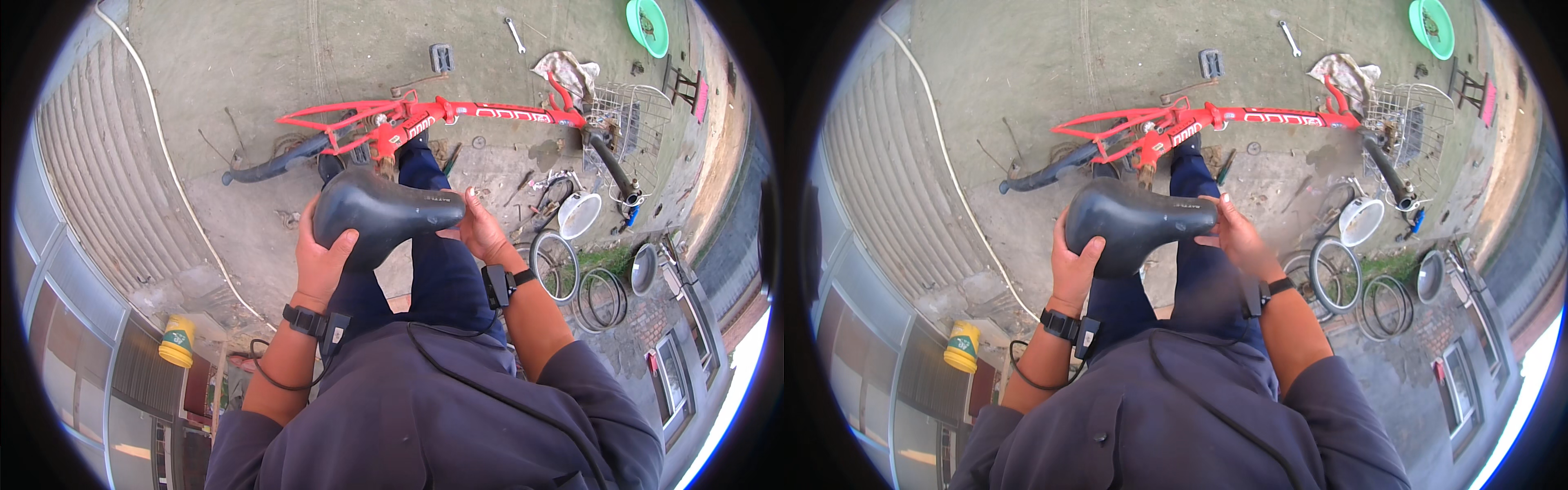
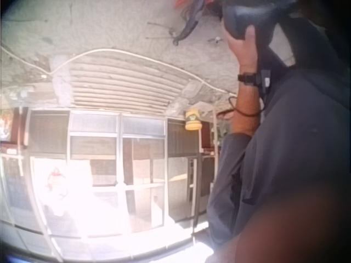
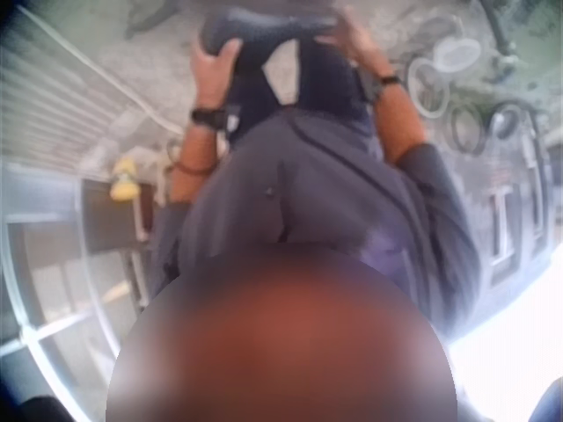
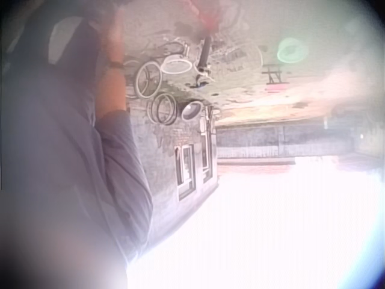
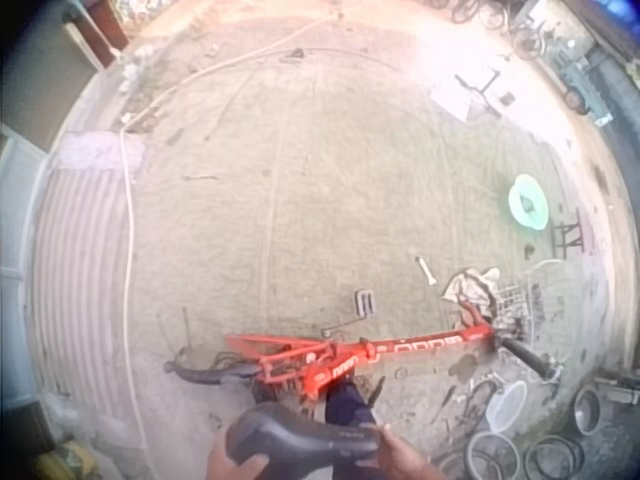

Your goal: The person wipes a bicycle seat with a cloth, then inserts the seat post into the frame and tightens the clamp by hand. The seat is adjusted and secured on the red bicycle frame.

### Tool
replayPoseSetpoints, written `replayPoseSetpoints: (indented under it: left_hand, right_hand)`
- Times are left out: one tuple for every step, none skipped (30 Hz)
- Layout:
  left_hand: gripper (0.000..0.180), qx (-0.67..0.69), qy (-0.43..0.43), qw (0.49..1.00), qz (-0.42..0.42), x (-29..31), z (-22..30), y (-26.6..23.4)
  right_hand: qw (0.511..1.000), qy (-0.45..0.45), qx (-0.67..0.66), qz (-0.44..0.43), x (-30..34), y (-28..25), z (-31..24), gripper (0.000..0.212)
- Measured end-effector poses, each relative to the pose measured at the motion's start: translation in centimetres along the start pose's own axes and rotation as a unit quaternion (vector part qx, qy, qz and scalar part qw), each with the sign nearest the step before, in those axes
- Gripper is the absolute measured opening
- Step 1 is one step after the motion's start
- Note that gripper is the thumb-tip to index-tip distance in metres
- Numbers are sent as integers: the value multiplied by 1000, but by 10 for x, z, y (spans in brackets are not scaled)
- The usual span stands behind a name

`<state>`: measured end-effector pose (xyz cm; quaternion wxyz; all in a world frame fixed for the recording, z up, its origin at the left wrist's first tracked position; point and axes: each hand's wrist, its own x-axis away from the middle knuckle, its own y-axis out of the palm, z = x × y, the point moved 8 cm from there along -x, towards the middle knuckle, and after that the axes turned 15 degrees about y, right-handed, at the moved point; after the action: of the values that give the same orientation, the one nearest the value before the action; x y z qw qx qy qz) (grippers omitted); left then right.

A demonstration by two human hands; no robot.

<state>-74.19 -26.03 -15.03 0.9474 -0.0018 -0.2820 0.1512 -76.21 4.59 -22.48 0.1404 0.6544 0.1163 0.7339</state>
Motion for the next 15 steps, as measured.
replayPoseSetpoints:
  left_hand:
    - [89, 3, -2, 1000, 2, 0, 1, -1]
    - [91, 0, -4, 1000, -4, 0, 1, 0]
    - [92, 4, -6, 1000, -6, -1, 2, 0]
    - [93, 8, -7, 1000, -7, -1, 3, -1]
    - [95, 14, -13, 1000, -8, -1, 2, -1]
    - [97, 20, -19, 1000, -9, 0, 1, -2]
    - [98, 26, -22, 999, -7, 0, 0, -3]
    - [99, 38, -30, 999, -16, 0, -1, -3]
    - [99, 50, -35, 998, -21, 1, -3, -4]
    - [100, 63, -40, 997, -24, 1, -6, -5]
    - [99, 74, -51, 995, -31, 2, -9, -5]
    - [99, 87, -61, 994, -37, 3, -14, -5]
    - [98, 103, -66, 992, -38, 3, -17, -6]
    - [98, 107, -80, 990, -43, 4, -22, -6]
    - [98, 116, -89, 988, -42, 4, -26, -6]
  right_hand:
    - [1000, 7, 4, 5, -5, -1, 1, 82]
    - [1000, 9, -3, 4, -11, -2, 0, 79]
    - [1000, 11, -10, 3, -17, -3, -1, 77]
    - [1000, 5, -14, -10, -25, -2, -4, 74]
    - [1000, 14, 0, -2, -34, -4, -6, 73]
    - [1000, 15, 16, -6, -43, -3, -9, 71]
    - [999, 20, 31, 2, -53, -3, -11, 69]
    - [999, 26, 30, -7, -62, -1, -14, 68]
    - [999, 36, 27, -5, -71, 0, -16, 67]
    - [998, 57, 26, 4, -78, 0, -16, 66]
    - [998, 45, 41, 1, -84, 4, -20, 66]
    - [997, 42, 58, 5, -89, 7, -24, 67]
    - [996, 40, 74, 9, -94, 10, -28, 67]
    - [995, 34, 91, 6, -98, 15, -30, 67]
    - [994, 28, 109, 2, -103, 21, -34, 66]
